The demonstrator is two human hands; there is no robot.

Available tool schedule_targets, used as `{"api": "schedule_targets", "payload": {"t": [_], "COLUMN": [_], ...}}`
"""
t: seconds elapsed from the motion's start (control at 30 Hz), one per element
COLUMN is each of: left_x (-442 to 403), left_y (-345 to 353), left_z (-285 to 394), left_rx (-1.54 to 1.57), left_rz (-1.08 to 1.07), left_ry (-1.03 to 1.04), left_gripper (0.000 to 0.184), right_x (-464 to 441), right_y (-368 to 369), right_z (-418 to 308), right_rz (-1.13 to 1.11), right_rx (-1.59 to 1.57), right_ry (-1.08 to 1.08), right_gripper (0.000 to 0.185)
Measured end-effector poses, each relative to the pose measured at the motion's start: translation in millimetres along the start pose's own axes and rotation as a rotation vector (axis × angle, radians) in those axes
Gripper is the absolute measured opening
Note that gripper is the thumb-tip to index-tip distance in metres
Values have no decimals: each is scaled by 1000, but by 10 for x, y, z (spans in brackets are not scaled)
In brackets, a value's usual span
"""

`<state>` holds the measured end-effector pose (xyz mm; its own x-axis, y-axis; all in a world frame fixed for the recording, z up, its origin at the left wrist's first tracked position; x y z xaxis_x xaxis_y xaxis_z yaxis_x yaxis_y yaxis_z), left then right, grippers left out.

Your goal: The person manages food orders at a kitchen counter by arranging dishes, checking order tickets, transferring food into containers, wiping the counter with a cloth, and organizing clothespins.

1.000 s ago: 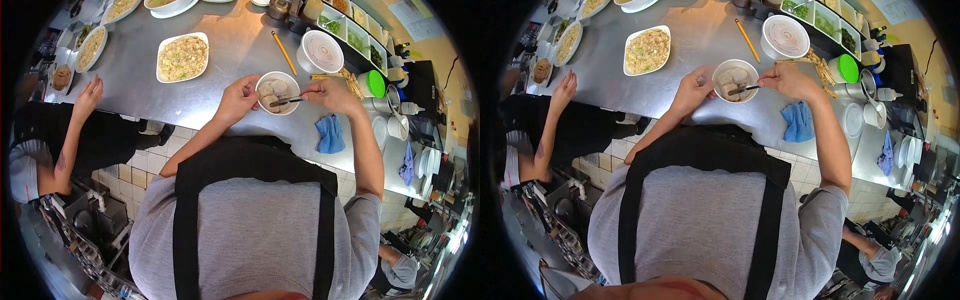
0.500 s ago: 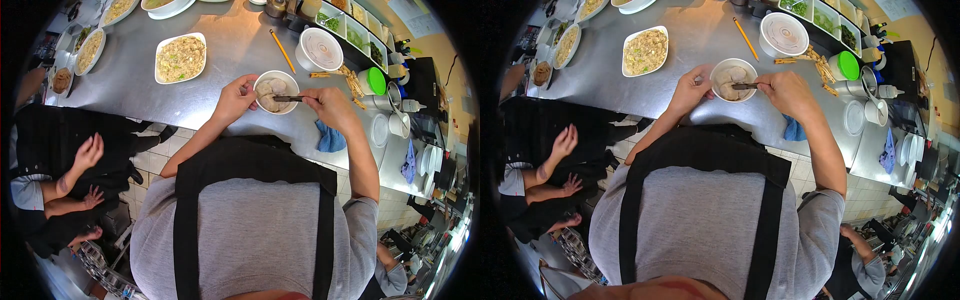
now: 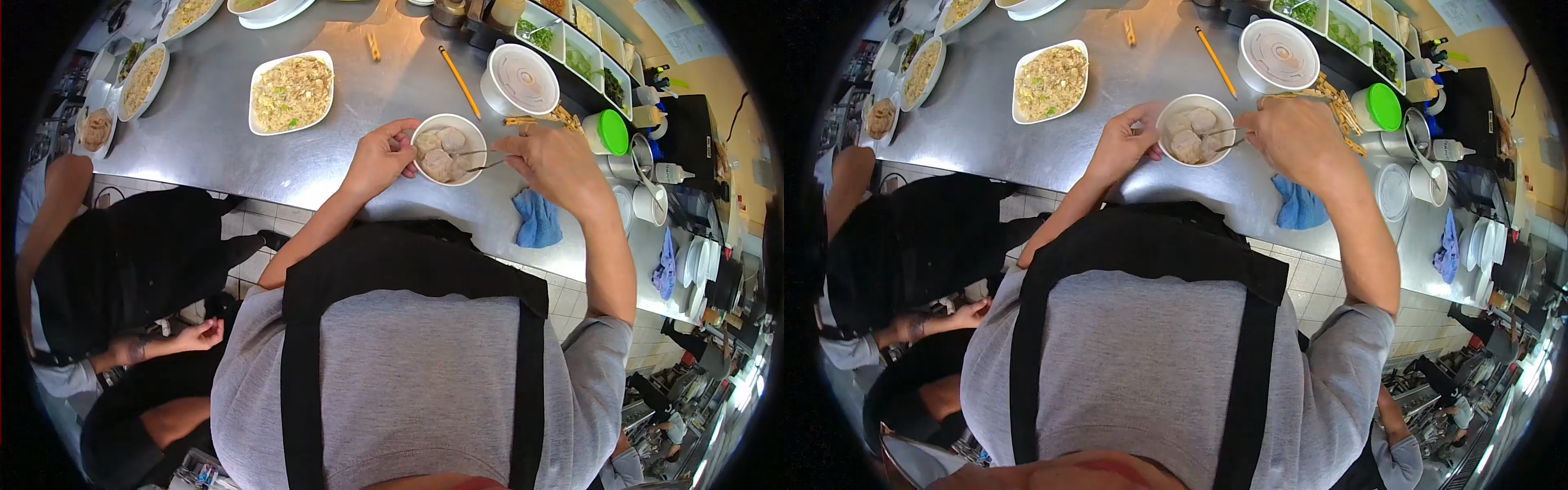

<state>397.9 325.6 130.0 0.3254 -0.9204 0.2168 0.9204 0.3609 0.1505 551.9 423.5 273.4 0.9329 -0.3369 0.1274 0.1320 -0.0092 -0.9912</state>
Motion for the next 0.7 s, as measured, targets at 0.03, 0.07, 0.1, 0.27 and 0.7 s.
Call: {"api": "schedule_targets", "payload": {"t": [0.03, 0.07, 0.1, 0.27, 0.7], "left_x": [-6, -13, -16, -26, -28], "left_y": [2, 0, -6, -18, -17], "left_z": [7, 12, 17, 47, 44], "left_rx": [-3, -5, -8, -44, -145], "left_rz": [-3, -5, -4, -14, 18], "left_ry": [1, 2, 3, -3, 47], "left_gripper": [39, 39, 39, 38, 39], "right_x": [-37, -73, -111, -332, -473], "right_y": [-6, -4, 29, 279, -35], "right_z": [0, -5, -17, -138, -99], "right_rz": [2, 3, -13, -78, -132], "right_rx": [16, 32, 49, 138, 133], "right_ry": [-55, -110, -135, -266, -326], "right_gripper": [17, 17, 17, 17, 14]}}
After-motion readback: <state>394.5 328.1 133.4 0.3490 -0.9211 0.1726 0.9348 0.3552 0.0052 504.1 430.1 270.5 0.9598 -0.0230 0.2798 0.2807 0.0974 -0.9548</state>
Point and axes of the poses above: each hand's wrist, its own x-axis away from the middle knuckle, its own y-axis out of the palm, z = x × y, the point moved 6 cm from there along -x, towards the middle knuckle, and after that the axes turned 3 degrees about x, right-handed, at the moved point
